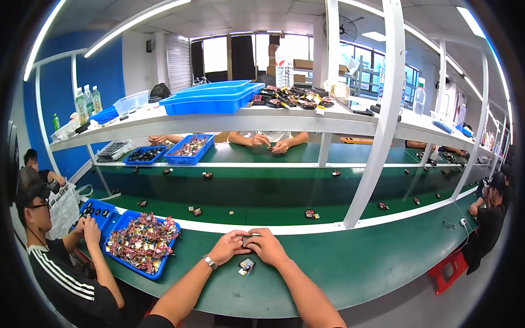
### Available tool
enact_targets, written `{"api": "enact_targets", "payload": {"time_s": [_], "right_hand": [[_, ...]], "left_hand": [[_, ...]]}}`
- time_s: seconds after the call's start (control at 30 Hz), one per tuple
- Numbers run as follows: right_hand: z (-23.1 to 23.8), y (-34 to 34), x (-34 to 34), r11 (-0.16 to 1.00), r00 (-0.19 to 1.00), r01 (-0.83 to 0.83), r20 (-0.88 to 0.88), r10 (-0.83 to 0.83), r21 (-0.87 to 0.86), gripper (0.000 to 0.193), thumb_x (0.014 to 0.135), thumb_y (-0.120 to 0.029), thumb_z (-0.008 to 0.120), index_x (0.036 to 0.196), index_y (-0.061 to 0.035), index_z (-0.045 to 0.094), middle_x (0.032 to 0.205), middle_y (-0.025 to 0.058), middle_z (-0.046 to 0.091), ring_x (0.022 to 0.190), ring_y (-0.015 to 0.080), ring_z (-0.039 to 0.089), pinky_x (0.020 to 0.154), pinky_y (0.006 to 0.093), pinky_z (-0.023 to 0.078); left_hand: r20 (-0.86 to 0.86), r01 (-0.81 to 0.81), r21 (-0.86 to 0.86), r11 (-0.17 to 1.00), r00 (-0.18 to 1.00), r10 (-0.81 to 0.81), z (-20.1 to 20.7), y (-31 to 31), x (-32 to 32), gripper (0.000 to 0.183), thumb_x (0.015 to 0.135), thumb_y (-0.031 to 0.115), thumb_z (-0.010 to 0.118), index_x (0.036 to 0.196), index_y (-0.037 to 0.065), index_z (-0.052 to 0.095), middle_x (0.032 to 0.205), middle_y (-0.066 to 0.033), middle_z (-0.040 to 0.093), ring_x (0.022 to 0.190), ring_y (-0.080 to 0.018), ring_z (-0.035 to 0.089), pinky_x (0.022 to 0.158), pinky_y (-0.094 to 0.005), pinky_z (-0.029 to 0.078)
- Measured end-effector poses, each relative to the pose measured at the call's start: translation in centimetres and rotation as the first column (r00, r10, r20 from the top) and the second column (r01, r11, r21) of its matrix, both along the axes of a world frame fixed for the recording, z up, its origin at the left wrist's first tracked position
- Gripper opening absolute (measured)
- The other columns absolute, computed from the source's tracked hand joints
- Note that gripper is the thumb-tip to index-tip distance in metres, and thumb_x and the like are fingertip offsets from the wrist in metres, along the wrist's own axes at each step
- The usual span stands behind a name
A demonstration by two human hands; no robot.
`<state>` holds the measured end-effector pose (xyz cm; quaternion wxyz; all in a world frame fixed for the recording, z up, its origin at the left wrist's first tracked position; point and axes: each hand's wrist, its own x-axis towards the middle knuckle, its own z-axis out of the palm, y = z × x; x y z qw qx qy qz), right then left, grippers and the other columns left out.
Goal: Assembling small electronic circuit board components on an industrial production line.
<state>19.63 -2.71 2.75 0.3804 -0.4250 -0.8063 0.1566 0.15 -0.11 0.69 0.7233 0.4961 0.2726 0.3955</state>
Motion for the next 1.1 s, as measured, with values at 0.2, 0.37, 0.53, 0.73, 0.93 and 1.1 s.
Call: {"api": "enact_targets", "payload": {"time_s": [0.2, 0.37, 0.53, 0.73, 0.93, 1.1], "right_hand": [[-0.2, -0.1, -0.5, 1.000, 0.998, 0.017, -0.053, -0.018, -0.017, 0.010, 0.082, -0.015, 0.069, 0.091, -0.0100, 0.071, 0.117, 0.0051, 0.061, 0.115, 0.0265, 0.052, 0.098, 0.0369, 0.044], [-0.2, -0.2, -0.3, 1.000, 0.999, 0.004, -0.041, -0.004, 0.008, 0.011, 0.083, -0.015, 0.068, 0.092, -0.0084, 0.070, 0.118, 0.0058, 0.060, 0.115, 0.0266, 0.051, 0.096, 0.0367, 0.044], [-0.3, -0.4, -0.1, 0.998, 0.995, -0.066, -0.076, 0.067, 0.010, 0.011, 0.083, -0.014, 0.068, 0.092, -0.0084, 0.070, 0.117, 0.0050, 0.059, 0.115, 0.0259, 0.051, 0.098, 0.0370, 0.044], [-1.0, -0.6, -1.2, 0.998, 0.989, 0.057, -0.137, -0.054, 0.017, 0.011, 0.082, -0.013, 0.068, 0.092, -0.0092, 0.071, 0.113, 0.0040, 0.061, 0.112, 0.0253, 0.053, 0.095, 0.0365, 0.046], [-1.2, -0.8, -2.0, 0.990, 0.971, 0.135, -0.206, -0.123, 0.047, 0.012, 0.079, -0.012, 0.070, 0.090, -0.0111, 0.073, 0.111, 0.0055, 0.063, 0.109, 0.0260, 0.055, 0.092, 0.0373, 0.047], [-1.0, -0.8, -2.1, 0.991, 0.970, 0.121, -0.218, -0.106, 0.058, 0.012, 0.079, -0.013, 0.069, 0.090, -0.0114, 0.073, 0.111, 0.0051, 0.063, 0.108, 0.0266, 0.055, 0.093, 0.0381, 0.047]], "left_hand": [[0.027, 0.088, 0.066, 0.994, 0.996, -0.090, -0.3, -0.1, -0.6, 0.036, 0.093, -0.001, 0.050, 0.129, 0.002, 0.045, 0.124, -0.0119, 0.056, 0.114, -0.0220, 0.058, 0.098, -0.0389, 0.051], [0.020, 0.082, 0.031, 0.996, 0.996, -0.083, 0.1, -0.1, -0.4, 0.035, 0.093, 0.000, 0.051, 0.127, 0.003, 0.045, 0.121, -0.0115, 0.058, 0.113, -0.0212, 0.059, 0.097, -0.0390, 0.052], [-0.014, 0.059, 0.004, 0.998, 0.998, -0.059, 0.2, -0.1, -0.3, 0.030, 0.094, 0.000, 0.052, 0.123, 0.004, 0.047, 0.114, -0.0103, 0.060, 0.109, -0.0206, 0.060, 0.094, -0.0384, 0.054], [0.068, 0.071, -0.018, 0.997, 0.995, -0.070, -0.4, 0.1, -0.6, 0.026, 0.097, 0.004, 0.047, 0.123, 0.006, 0.047, 0.119, -0.0100, 0.056, 0.111, -0.0208, 0.060, 0.096, -0.0378, 0.053], [0.109, 0.080, -0.043, 0.996, 0.991, -0.075, -0.6, 0.3, -0.8, 0.025, 0.097, 0.008, 0.051, 0.121, 0.006, 0.047, 0.119, -0.0113, 0.056, 0.112, -0.0229, 0.058, 0.100, -0.0440, 0.049], [0.121, 0.077, -0.031, 0.997, 0.990, -0.073, -0.4, 0.2, -0.8, 0.025, 0.096, 0.008, 0.051, 0.121, 0.006, 0.047, 0.120, -0.0120, 0.056, 0.112, -0.0242, 0.058, 0.099, -0.0434, 0.049]]}}
